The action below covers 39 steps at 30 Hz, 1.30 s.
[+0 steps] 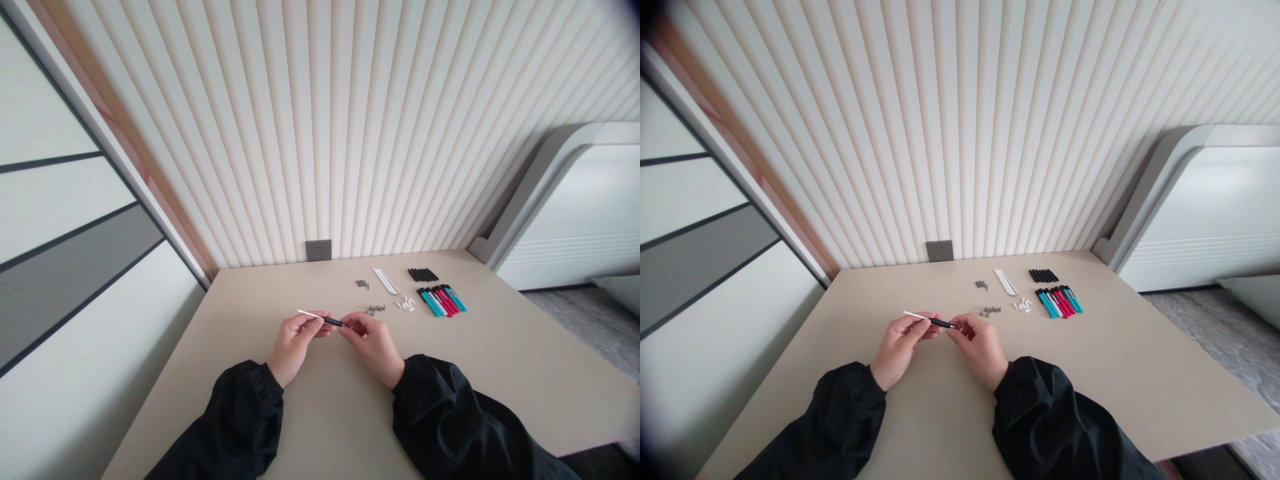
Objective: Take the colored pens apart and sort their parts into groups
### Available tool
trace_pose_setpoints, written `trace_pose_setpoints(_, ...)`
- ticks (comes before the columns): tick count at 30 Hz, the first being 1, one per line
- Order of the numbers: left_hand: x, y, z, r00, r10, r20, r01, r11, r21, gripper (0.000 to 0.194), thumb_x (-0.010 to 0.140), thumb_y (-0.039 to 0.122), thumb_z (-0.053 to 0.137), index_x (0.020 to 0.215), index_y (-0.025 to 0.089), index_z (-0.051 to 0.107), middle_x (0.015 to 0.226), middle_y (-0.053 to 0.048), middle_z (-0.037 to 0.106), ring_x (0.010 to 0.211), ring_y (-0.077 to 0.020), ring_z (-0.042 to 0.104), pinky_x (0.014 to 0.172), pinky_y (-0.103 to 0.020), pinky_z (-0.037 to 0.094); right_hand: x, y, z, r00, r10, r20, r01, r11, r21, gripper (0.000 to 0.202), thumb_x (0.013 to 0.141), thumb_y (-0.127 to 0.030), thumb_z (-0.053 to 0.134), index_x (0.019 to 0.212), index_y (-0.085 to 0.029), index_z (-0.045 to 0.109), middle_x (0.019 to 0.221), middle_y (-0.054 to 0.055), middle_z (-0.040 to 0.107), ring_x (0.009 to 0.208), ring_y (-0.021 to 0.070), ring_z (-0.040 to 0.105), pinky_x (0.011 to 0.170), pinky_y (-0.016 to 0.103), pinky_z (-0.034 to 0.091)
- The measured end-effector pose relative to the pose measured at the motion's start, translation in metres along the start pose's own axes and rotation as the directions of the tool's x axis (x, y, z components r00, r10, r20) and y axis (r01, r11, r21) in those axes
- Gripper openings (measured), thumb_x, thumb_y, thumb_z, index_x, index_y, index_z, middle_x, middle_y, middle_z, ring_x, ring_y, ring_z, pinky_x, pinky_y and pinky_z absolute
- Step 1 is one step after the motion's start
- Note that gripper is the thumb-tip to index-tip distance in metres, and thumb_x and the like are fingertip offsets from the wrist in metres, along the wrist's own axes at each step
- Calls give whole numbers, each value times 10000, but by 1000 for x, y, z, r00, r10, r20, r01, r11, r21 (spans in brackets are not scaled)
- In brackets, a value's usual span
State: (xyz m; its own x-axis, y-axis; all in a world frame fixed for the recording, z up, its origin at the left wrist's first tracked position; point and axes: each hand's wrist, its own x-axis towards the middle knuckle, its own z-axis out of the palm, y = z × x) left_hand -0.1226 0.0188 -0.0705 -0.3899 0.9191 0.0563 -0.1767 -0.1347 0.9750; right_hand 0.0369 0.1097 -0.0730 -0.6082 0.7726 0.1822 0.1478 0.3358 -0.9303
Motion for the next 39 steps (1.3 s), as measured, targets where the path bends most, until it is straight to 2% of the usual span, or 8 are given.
trace_pose_setpoints(10,0,3,2,999,44,20,-45,998,34,252,833,325,648,972,118,684,1019,-131,707,794,-204,684,783,-348,545,-2,-3,-2,992,-69,103,78,993,-86,454,946,-458,383,710,-165,637,581,4,568,520,114,493,522,219,369)
trace_pose_setpoints(15,0,6,2,999,43,19,-44,998,45,231,841,317,639,959,123,687,984,-114,712,779,-182,665,776,-315,531,-4,-8,-3,971,-138,195,159,982,-97,349,911,-446,475,842,-165,670,672,12,605,566,114,495,537,217,372)
trace_pose_setpoints(20,-1,7,3,999,27,44,-28,1000,14,223,835,317,644,949,129,682,972,-108,712,744,-173,657,753,-312,528,-6,-8,-3,955,-98,279,111,993,-32,453,971,-423,328,806,-164,661,656,15,611,553,107,510,560,219,404)
trace_pose_setpoints(26,0,5,2,999,34,-5,-34,999,3,229,838,313,642,966,126,678,996,-115,706,779,-182,667,764,-317,534,-4,-3,-1,975,-117,189,123,992,-20,329,865,-413,560,1109,-194,590,722,-11,597,564,104,501,533,211,401)
trace_pose_setpoints(30,0,3,2,999,46,-12,-46,999,-5,230,828,316,654,952,125,682,980,-114,710,755,-176,667,754,-315,536,-2,-1,-2,990,-106,92,116,987,-108,235,866,-401,555,886,-184,641,675,-4,583,578,115,492,547,224,391)
trace_pose_setpoints(34,-1,4,3,999,41,-14,-41,999,2,238,817,321,665,952,125,685,980,-112,711,754,-178,669,756,-317,536,-3,-4,-4,980,-148,134,165,979,-124,394,949,-407,397,767,-176,658,664,20,600,590,123,517,573,234,398)
trace_pose_setpoints(36,-1,5,4,999,35,-22,-35,999,9,246,809,327,673,950,125,688,979,-111,712,760,-181,669,756,-317,536,-4,-6,-4,975,-158,154,176,979,-107,418,961,-409,361,792,-175,663,680,25,616,595,123,532,580,233,409)
trace_pose_setpoints(39,0,6,4,999,30,-44,-30,999,13,258,797,341,683,937,124,691,964,-109,716,758,-184,669,760,-319,537,-3,-5,-3,979,-147,144,161,982,-96,287,903,-413,487,982,-186,645,740,17,636,589,120,530,558,227,418)
